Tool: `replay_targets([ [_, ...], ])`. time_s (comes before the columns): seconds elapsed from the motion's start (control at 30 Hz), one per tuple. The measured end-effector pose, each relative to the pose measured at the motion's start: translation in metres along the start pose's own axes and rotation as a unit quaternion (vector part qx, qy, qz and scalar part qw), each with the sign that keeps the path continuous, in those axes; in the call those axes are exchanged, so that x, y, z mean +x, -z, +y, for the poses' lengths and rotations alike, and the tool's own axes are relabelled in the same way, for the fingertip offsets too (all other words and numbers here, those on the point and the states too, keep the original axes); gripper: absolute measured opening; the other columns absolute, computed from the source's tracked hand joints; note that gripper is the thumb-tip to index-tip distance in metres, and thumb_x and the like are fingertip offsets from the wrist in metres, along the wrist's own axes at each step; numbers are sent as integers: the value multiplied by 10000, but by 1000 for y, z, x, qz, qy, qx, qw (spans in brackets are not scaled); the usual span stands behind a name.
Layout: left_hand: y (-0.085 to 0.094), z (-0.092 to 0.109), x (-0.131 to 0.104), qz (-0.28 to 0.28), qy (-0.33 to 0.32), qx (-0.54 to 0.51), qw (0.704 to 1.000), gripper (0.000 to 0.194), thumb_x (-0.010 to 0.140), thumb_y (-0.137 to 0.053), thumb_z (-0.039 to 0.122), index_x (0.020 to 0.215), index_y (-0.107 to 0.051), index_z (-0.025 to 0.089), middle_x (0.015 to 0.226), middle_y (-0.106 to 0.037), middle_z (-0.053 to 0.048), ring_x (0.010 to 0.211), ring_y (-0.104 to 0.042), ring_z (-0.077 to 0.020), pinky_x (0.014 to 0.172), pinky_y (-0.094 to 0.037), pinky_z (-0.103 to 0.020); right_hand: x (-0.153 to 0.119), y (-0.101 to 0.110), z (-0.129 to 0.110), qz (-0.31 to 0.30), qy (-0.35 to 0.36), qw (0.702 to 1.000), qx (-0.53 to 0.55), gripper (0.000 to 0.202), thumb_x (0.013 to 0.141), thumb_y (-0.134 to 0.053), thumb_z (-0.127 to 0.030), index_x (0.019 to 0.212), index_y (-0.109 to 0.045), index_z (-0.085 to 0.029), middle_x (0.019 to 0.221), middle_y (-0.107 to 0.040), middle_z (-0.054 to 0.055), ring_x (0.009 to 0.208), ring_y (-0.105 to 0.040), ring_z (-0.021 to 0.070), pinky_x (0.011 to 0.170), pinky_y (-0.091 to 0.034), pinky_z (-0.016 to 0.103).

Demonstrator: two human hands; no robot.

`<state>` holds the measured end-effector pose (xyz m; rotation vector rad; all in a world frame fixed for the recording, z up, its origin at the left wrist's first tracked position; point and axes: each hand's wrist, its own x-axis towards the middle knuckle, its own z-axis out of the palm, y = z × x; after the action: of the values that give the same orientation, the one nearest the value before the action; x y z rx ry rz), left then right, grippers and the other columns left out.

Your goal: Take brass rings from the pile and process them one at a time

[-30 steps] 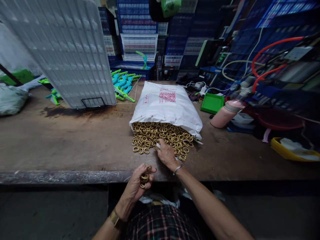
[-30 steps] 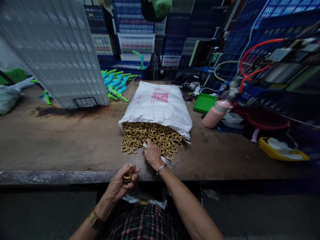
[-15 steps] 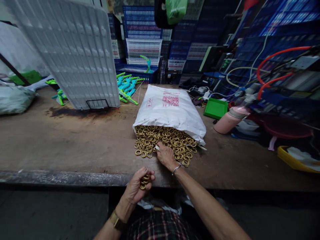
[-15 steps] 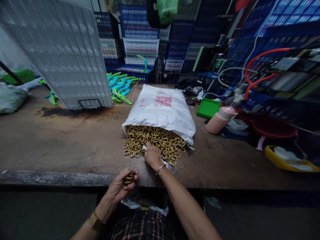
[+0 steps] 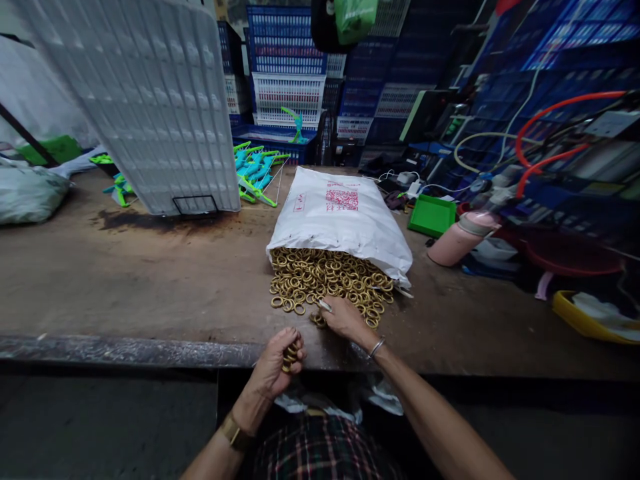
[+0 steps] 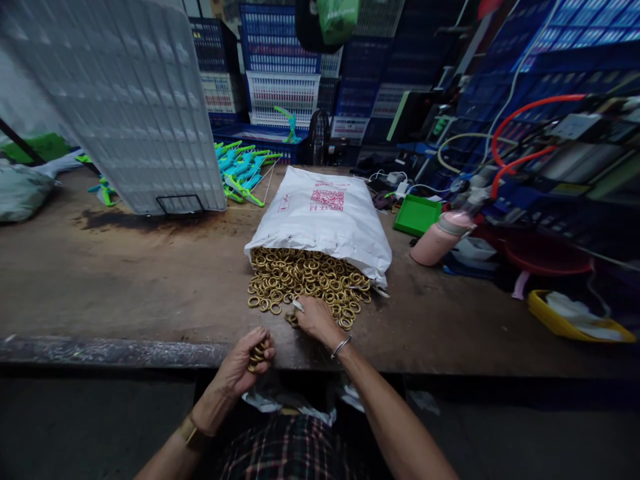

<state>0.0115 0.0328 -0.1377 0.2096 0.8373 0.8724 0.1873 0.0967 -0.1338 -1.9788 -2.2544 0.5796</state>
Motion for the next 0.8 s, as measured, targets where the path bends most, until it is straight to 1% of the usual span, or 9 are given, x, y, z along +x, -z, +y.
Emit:
replay_targets([
  [0.07,-1,-1,0,3,-5,11,1000,353,625,-753,319,767,-482,144,628,-464,35,491,-464,-54,341,-237,-112,-7,1,2,18,-18,999,-31,173,811,-421,-212,852,-585,-179,753,-647,54,645,-535,151,557,-224,275],
  [0.13,-1,-1,0,4,-9,19,1000,356,622,-750,322,797,-500,139,627,-464,36,494,-469,-54,340,-238,-111,-11,0,1,41,-26,998,-34,185,839,-401,-221,892,-574,-179,768,-647,57,665,-547,154,574,-246,275],
  [0.27,1,-2,1,12,-23,34,999,364,619,-746,308,843,-522,129,670,-520,11,537,-518,-71,339,-246,-111,-8,-8,-13,56,36,998,9,174,850,-404,-186,916,-564,-182,894,-633,50,815,-550,147,685,-325,248],
  [0.37,3,-1,-1,12,-28,42,999,362,610,-751,275,847,-519,130,688,-543,-1,575,-545,-82,348,-263,-110,-3,-14,-29,40,72,997,7,179,848,-422,-197,973,-550,-195,978,-607,49,919,-535,157,746,-343,250],
  [0.5,3,2,-5,17,-39,32,999,369,607,-765,314,749,-471,143,607,-468,42,519,-478,-51,340,-233,-101,-1,-14,-48,10,70,997,-44,225,851,-444,-291,1050,-512,-212,1029,-575,56,856,-560,185,681,-365,281],
  [0.57,2,4,-7,28,-39,25,999,415,584,-780,344,716,-437,154,576,-430,61,487,-442,-41,335,-217,-101,-1,-12,-53,-8,68,995,-71,232,848,-427,-251,1064,-502,-207,1042,-566,69,823,-575,189,639,-368,284],
  [0.63,1,5,-8,38,-39,34,998,439,563,-788,359,709,-425,160,557,-415,69,473,-432,-43,333,-212,-105,0,-12,-55,-19,66,994,-90,237,857,-366,-180,1050,-501,-203,1035,-564,75,809,-586,186,614,-369,285],
  [0.7,0,6,-8,42,-44,52,997,433,563,-782,374,727,-445,158,558,-430,63,480,-443,-50,333,-214,-109,0,-12,-54,-18,62,993,-96,262,862,-311,-137,1031,-500,-206,1022,-564,74,789,-592,183,595,-369,287],
  [0.8,-2,7,-6,51,-52,77,994,440,551,-778,371,807,-496,151,583,-477,48,510,-489,-66,340,-225,-112,0,-13,-50,-11,67,994,-90,258,844,-320,-119,1008,-503,-198,1019,-563,71,768,-590,185,581,-365,291],
])
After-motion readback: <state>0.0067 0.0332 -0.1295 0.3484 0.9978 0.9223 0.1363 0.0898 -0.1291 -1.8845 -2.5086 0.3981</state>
